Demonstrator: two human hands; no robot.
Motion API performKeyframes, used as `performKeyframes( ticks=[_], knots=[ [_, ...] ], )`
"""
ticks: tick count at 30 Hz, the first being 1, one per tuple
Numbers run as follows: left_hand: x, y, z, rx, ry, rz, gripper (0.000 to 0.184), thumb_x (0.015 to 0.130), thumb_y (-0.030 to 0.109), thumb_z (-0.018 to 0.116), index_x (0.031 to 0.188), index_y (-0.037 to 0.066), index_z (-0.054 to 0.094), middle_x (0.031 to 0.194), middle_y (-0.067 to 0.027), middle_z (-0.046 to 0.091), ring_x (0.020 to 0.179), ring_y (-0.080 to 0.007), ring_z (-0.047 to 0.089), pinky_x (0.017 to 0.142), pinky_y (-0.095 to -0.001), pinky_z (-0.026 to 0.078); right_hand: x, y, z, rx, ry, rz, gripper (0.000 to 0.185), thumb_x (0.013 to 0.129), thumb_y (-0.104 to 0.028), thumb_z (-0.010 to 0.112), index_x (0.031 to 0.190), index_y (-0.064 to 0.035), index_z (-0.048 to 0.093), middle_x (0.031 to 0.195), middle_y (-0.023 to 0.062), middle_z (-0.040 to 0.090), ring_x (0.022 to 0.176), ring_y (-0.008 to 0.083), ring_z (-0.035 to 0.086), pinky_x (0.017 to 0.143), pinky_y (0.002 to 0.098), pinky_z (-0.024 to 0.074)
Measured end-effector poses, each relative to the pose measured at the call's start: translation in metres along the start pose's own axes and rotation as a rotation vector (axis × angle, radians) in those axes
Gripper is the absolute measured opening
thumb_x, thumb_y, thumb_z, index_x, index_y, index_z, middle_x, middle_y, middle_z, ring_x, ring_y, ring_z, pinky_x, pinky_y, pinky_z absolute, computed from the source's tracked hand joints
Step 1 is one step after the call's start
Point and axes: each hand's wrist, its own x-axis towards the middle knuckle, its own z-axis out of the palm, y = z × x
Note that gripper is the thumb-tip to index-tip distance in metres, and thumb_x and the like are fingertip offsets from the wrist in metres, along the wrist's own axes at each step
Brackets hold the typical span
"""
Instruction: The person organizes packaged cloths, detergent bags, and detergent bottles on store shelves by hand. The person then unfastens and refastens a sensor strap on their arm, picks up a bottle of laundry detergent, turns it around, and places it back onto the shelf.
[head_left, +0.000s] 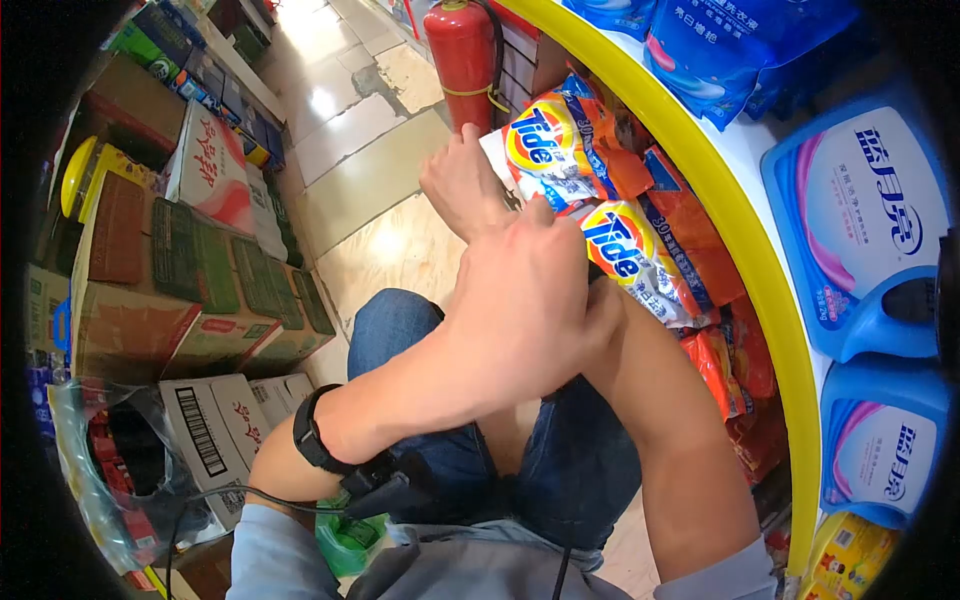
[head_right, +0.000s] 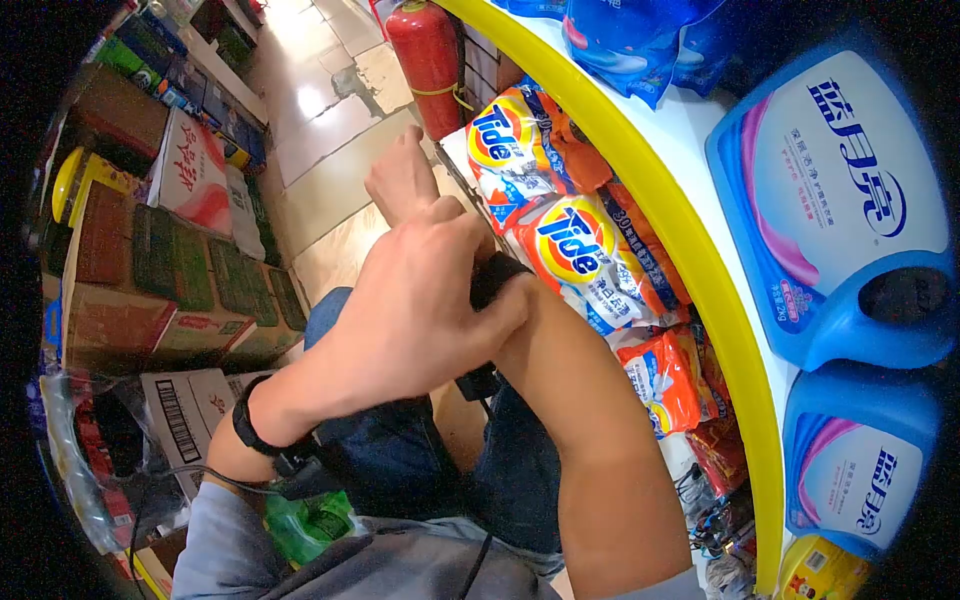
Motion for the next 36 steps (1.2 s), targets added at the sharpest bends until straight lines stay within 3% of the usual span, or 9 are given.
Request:
performKeyframes(
  ticks=[5, 12, 15, 16, 18, 21, 24, 30, 36],
  knots=[
    [0.017, -0.014, -0.001, -0.124, -0.289, -0.124, 0.036, 0.081, 0.025, 0.074, 0.071, -0.008, 0.062, 0.067, -0.023, 0.065, 0.068, -0.0361, 0.067, 0.068, -0.043, 0.051, -0.01, -0.013, 0.021, -0.235, -0.237, -0.216, 0.02, 0.094, -0.021, 0.057, 0.101, -0.0201, 0.076, 0.09, 0.003, 0.072, 0.09, 0.0235, 0.065, 0.091, 0.0521, 0.0321],
    [0.008, -0.004, 0.005, -0.265, -0.549, -0.025, 0.026, 0.088, 0.018, 0.069, 0.087, -0.007, 0.064, 0.077, -0.0207, 0.066, 0.075, -0.0301, 0.066, 0.072, -0.0376, 0.05, -0.022, -0.021, 0.045, -0.23, -0.128, -0.244, 0.017, 0.089, -0.022, 0.062, 0.093, -0.0184, 0.077, 0.087, -0.0004, 0.073, 0.089, 0.0173, 0.066, 0.09, 0.0457, 0.0372],
    [0.002, -0.006, 0.004, -0.328, -0.594, -0.086, 0.029, 0.088, 0.019, 0.071, 0.101, -0.005, 0.061, 0.09, -0.02, 0.065, 0.085, -0.028, 0.065, 0.076, -0.0368, 0.049, -0.018, -0.003, 0.06, 0.272, -0.103, 0.178, 0.018, 0.087, -0.023, 0.064, 0.094, -0.0118, 0.077, 0.091, 0.0076, 0.074, 0.091, 0.0254, 0.069, 0.087, 0.0451, 0.0442],
    [-0.005, -0.011, 0.007, -0.36, -0.42, -0.012, 0.034, 0.088, 0.02, 0.072, 0.108, -0.004, 0.058, 0.099, -0.019, 0.063, 0.09, -0.0267, 0.063, 0.078, -0.0365, 0.049, -0.014, 0.004, 0.065, 0.273, -0.101, 0.175, 0.018, 0.087, -0.023, 0.064, 0.094, -0.0118, 0.077, 0.091, 0.0076, 0.074, 0.091, 0.0254, 0.069, 0.087, 0.0451, 0.0442],
    [-0.017, -0.022, 0.007, -0.385, -0.236, 0.056, 0.04, 0.088, 0.021, 0.073, 0.115, -0.002, 0.055, 0.108, -0.018, 0.061, 0.095, -0.0254, 0.062, 0.081, -0.0361, 0.049, -0.005, 0.02, 0.072, 0.924, -0.205, 0.838, 0.026, 0.087, -0.029, 0.066, 0.091, -0.004, 0.074, 0.095, 0.0152, 0.072, 0.091, 0.0298, 0.069, 0.081, 0.0464, 0.0487],
    [-0.032, -0.043, 0.001, -0.353, 0.146, -0.095, 0.047, 0.092, 0.022, 0.072, 0.127, 0.002, 0.049, 0.115, -0.0089, 0.055, 0.111, -0.0192, 0.054, 0.089, -0.0342, 0.048, 0.019, 0.05, 0.109, 1.617, -0.079, 1.114, 0.026, 0.088, -0.029, 0.068, 0.091, -0.0031, 0.069, 0.088, 0.0101, 0.069, 0.081, 0.0223, 0.065, 0.073, 0.0375, 0.0504],
    [-0.053, -0.048, 0.022, -0.87, 0.073, -0.471, 0.069, 0.085, 0.033, 0.079, 0.132, -0.001, 0.041, 0.125, -0.0154, 0.051, 0.115, -0.0277, 0.053, 0.095, -0.0454, 0.045, 0.009, 0.075, 0.049, 2.182, 0.116, 1.116, 0.022, 0.091, -0.03, 0.07, 0.098, -0.0112, 0.064, 0.089, 0.0039, 0.066, 0.081, 0.0138, 0.06, 0.074, 0.0303, 0.047],
    [-0.054, 0.003, 0.046, -1.296, -0.02, -0.504, 0.08, 0.085, 0.036, 0.079, 0.136, 0.0, 0.028, 0.123, -0.0172, 0.049, 0.117, -0.0242, 0.052, 0.093, -0.0388, 0.048, 0.007, 0.092, 0.029, 2.563, 0.197, 1.112, 0.018, 0.093, -0.022, 0.067, 0.1, -0.007, 0.059, 0.087, 0.0041, 0.062, 0.082, 0.0159, 0.061, 0.071, 0.0281, 0.0479],
    [-0.046, 0.012, 0.067, -1.079, 0.071, -0.525, 0.061, 0.086, 0.009, 0.073, 0.135, 0.004, 0.037, 0.107, -0.0024, 0.054, 0.096, -0.0102, 0.054, 0.084, -0.0266, 0.047, 0.009, 0.09, 0.026, 2.654, 0.233, 1.158, 0.015, 0.094, -0.018, 0.065, 0.098, -0.0051, 0.059, 0.086, 0.0049, 0.061, 0.08, 0.0165, 0.06, 0.072, 0.0287, 0.0486]
  ],
)
